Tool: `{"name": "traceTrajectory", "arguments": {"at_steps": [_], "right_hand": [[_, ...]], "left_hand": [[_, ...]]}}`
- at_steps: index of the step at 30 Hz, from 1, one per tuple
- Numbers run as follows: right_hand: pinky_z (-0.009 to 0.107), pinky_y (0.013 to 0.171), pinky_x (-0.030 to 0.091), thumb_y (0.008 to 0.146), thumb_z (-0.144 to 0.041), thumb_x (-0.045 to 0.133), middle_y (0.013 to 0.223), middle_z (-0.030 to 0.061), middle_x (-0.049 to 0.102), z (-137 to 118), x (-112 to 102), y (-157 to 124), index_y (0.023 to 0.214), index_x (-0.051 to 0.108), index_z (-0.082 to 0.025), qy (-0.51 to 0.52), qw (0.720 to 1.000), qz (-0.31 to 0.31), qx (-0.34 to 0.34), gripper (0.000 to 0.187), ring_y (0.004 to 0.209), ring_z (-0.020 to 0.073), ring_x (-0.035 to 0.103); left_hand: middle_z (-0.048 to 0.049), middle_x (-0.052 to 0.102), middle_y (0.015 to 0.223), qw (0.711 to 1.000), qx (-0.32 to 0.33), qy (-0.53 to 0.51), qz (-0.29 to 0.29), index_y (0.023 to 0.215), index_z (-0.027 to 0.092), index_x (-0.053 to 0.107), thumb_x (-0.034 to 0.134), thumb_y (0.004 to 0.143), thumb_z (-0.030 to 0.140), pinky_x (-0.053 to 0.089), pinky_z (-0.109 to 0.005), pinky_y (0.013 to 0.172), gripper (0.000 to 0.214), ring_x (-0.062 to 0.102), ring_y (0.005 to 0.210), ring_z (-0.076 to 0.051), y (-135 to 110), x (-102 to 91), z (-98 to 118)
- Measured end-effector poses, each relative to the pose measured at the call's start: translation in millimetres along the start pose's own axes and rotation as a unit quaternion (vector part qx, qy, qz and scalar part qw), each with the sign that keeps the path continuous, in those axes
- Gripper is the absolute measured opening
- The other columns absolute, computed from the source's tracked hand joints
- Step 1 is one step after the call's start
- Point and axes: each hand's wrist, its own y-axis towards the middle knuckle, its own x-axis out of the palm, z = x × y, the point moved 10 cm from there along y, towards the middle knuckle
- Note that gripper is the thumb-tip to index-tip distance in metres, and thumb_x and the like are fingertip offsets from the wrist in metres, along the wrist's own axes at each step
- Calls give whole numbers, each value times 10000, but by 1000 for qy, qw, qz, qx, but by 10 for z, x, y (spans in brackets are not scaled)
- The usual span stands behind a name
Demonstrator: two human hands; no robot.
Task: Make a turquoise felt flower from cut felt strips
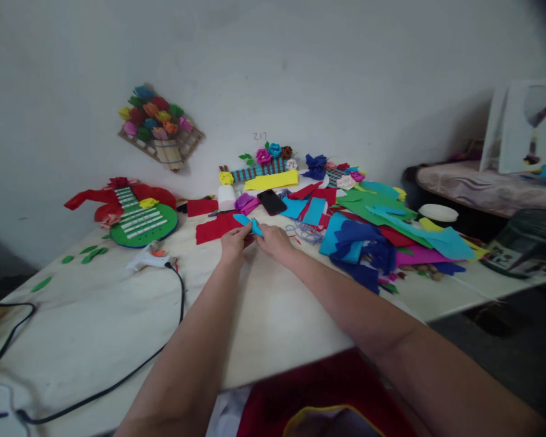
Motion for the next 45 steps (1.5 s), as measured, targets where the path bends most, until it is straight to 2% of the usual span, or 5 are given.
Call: {"name": "traceTrajectory", "arguments": {"at_steps": [11,17,23,37,45], "right_hand": [[277,730,428,829,-397,427,905,94,672,108,27,56,928,603,-165,168,985,25,3,307,867,202,608],[217,597,463,790,-231,506,665,31,658,222,275,126,743,590,-125,534,841,-44,75,143,610,115,606],[209,566,469,741,-117,550,566,-9,625,195,300,102,703,578,-125,649,754,-56,87,48,525,91,583],[243,598,494,682,-210,597,559,-34,604,245,274,171,640,540,-152,653,753,30,69,91,533,107,583],[238,643,486,730,-322,557,722,-1,643,347,325,208,739,591,-178,503,857,77,78,148,724,142,598]], "left_hand": [[-34,618,595,999,12,32,-24,595,120,612,770,479,371,472,-295,658,319,577,576,-134,-4,-9,30],[-36,605,575,992,51,51,-100,574,122,592,745,535,405,471,-323,656,325,570,539,-142,-61,136,107],[-24,595,570,991,60,38,-117,585,122,606,750,533,413,479,-316,654,329,564,537,-133,-93,170,169],[-8,588,591,995,43,-9,-93,693,118,646,770,502,388,479,-292,621,353,549,553,-115,-93,182,138],[0,597,626,996,-11,-52,-74,695,152,625,780,481,352,437,-210,581,331,539,578,-88,-41,159,-76]]}}
